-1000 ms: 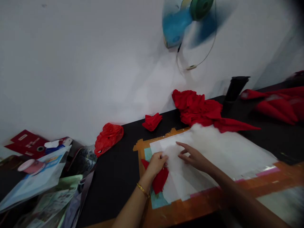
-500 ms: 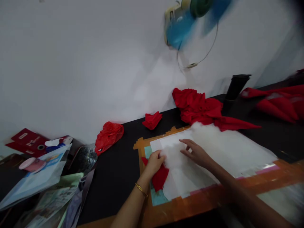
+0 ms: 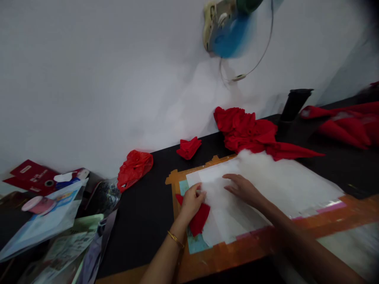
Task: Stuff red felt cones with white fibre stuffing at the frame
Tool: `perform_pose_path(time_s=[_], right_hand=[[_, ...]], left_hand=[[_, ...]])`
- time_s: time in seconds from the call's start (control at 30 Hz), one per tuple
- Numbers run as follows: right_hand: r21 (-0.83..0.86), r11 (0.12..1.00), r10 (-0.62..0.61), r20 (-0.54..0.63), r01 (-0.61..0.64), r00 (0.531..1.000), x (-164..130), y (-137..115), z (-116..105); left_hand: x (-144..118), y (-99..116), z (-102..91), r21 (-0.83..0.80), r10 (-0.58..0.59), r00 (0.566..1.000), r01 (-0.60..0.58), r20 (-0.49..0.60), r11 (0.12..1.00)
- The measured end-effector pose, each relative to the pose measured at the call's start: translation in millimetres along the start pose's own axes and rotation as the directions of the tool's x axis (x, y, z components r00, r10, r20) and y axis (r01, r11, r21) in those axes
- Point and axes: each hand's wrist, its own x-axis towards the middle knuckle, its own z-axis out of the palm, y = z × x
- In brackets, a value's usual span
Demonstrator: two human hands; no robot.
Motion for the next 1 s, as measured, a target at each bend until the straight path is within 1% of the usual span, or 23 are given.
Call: perform_pose_path(time_s=[0.07,0.13,0.2,0.27,0.33,0.4,0.47,0.53,0.63,0.73,0.8,0.87,0.93,1.0], right_hand=[[-0.054,0.997,-0.061,-0.028,0.059,0.998,-8,-2,-6],[-0.094,0.99,-0.106,-0.019,0.103,0.994,-18,-6,-8],[-0.092,0.991,-0.094,0.04,0.097,0.995,-26,-10,-3],[-0.086,0.995,-0.044,0.117,0.054,0.992,-29,-16,8],[-0.109,0.993,-0.011,0.193,0.033,0.981,-27,-24,21],[-0.136,0.99,-0.011,0.262,0.048,0.965,-20,-31,31],[-0.155,0.986,-0.013,0.298,0.062,0.955,-14,-35,35],[-0.167,0.985,0.004,0.291,0.047,0.957,-10,-33,32],[-0.17,0.985,0.048,0.239,-0.007,0.97,-10,-21,20],[-0.138,0.989,0.089,0.215,-0.06,0.973,-11,-10,7],[-0.08,0.994,0.092,0.229,-0.075,0.969,-10,-6,-1],[0.008,0.994,0.109,0.228,-0.114,0.968,-10,-5,-12],[0.068,0.98,0.171,0.169,-0.185,0.971,-14,-5,-23],[0.07,0.969,0.232,0.073,-0.237,0.97,-20,-6,-29]], left_hand=[[-7,3,-1.7,0.029,0.037,0.998,-0.036,-0.046,0.999],[-14,9,-0.5,0.102,0.092,0.995,-0.089,-0.028,0.991],[-17,13,5.3,0.216,0.127,0.99,-0.136,0.056,0.967],[-15,16,16.1,0.308,0.12,0.984,-0.155,0.129,0.939],[-11,18,29.2,0.356,0.1,0.983,-0.148,0.151,0.923],[-6,20,39.2,0.366,0.097,0.984,-0.146,0.15,0.919],[-4,21,41.4,0.372,0.112,0.983,-0.159,0.145,0.914],[-4,21,34.4,0.372,0.13,0.984,-0.167,0.123,0.913],[-8,17,14.8,0.37,0.133,0.989,-0.15,0.071,0.917],[-11,12,1.0,0.333,0.133,0.989,-0.149,0.069,0.931],[-12,11,-0.3,0.283,0.157,0.983,-0.177,0.094,0.943],[-13,13,2.7,0.188,0.198,0.975,-0.215,0.104,0.958],[-14,17,6.9,0.083,0.241,0.966,-0.249,0.094,0.965],[-13,21,11.2,0.015,0.271,0.958,-0.273,0.091,0.962]])
